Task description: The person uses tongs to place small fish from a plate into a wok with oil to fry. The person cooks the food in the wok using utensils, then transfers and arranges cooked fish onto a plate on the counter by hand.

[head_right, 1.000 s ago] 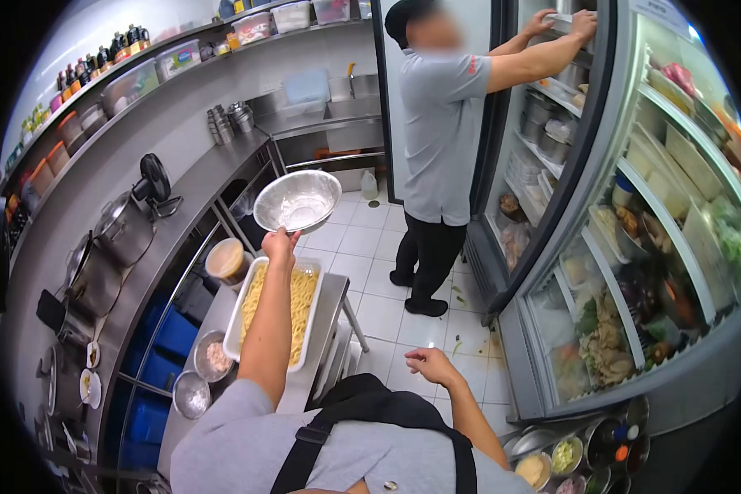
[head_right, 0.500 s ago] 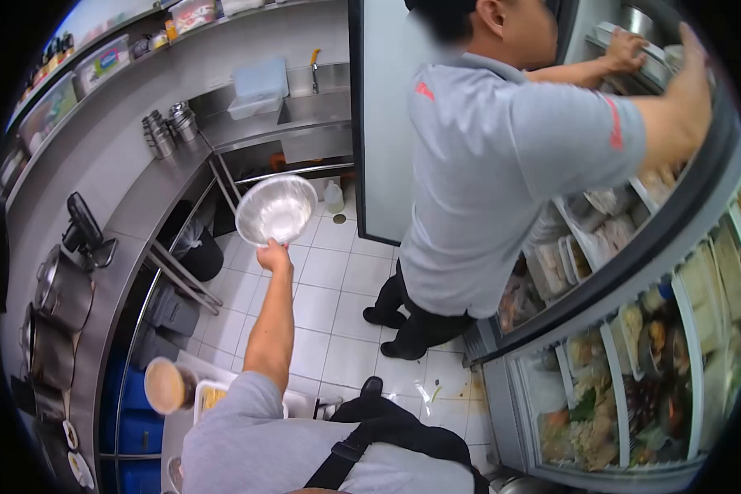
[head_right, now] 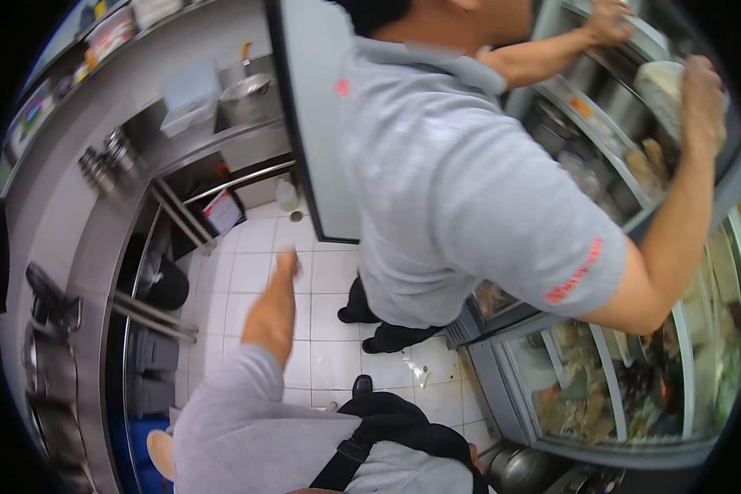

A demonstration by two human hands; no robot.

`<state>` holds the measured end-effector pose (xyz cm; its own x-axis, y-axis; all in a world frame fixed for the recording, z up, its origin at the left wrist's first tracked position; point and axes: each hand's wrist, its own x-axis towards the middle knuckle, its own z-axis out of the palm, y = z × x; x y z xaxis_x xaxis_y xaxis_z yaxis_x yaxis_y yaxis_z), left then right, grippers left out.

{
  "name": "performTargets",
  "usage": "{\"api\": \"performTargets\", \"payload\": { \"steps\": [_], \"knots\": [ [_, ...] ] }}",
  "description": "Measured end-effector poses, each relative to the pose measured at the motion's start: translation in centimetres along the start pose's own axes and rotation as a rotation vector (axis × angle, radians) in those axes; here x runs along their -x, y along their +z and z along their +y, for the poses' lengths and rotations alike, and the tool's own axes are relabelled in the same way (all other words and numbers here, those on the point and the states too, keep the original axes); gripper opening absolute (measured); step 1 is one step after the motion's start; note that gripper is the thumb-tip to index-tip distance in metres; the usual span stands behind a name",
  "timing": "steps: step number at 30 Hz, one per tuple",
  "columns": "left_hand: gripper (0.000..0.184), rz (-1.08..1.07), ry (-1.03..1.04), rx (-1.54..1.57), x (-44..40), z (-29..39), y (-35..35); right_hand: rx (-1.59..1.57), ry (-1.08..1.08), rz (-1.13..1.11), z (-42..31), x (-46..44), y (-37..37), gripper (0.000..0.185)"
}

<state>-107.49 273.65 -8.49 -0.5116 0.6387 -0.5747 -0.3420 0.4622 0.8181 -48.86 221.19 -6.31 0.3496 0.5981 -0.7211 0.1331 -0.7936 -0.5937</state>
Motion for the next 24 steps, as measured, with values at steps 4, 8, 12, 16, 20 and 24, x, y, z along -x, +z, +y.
{"api": "performTargets", "payload": {
  "steps": [4, 8, 12, 16, 20, 24],
  "knots": [
    [0.062, -0.307, -0.485, 0.145, 12.5, -18.8, 3.1, -0.046, 0.016, 0.043, 3.2, 2.2, -1.4, 0.031],
    [0.069, -0.457, -0.549, 0.303, 19.1, -20.2, 9.7, -0.132, 0.03, 0.11, 9.5, 6.3, -2.1, 0.031],
    [0.05, -0.705, -0.375, 0.414, 25.8, -17.5, 6.1, -0.228, 0.08, 0.175, 19.4, 11.1, -1.9, 0.031],
    [0.031, -1.039, -0.566, 0.057, 22.5, -28.6, -3.2, -0.288, 0.044, 0.296, 30.2, 15.5, -0.4, 0.033],
    [0.03, -0.904, -0.3, -1.015, 35.2, -37.3, -7.7, -0.095, -0.023, 0.316, 43.6, 18.6, 3.2, 0.031],
    [0.03, -1.217, 0.034, -1.674, 48.8, -43.3, -2.7, -0.171, 0.302, 0.373, 52.0, 23.7, 7.3, 0.027]
  ]
}}
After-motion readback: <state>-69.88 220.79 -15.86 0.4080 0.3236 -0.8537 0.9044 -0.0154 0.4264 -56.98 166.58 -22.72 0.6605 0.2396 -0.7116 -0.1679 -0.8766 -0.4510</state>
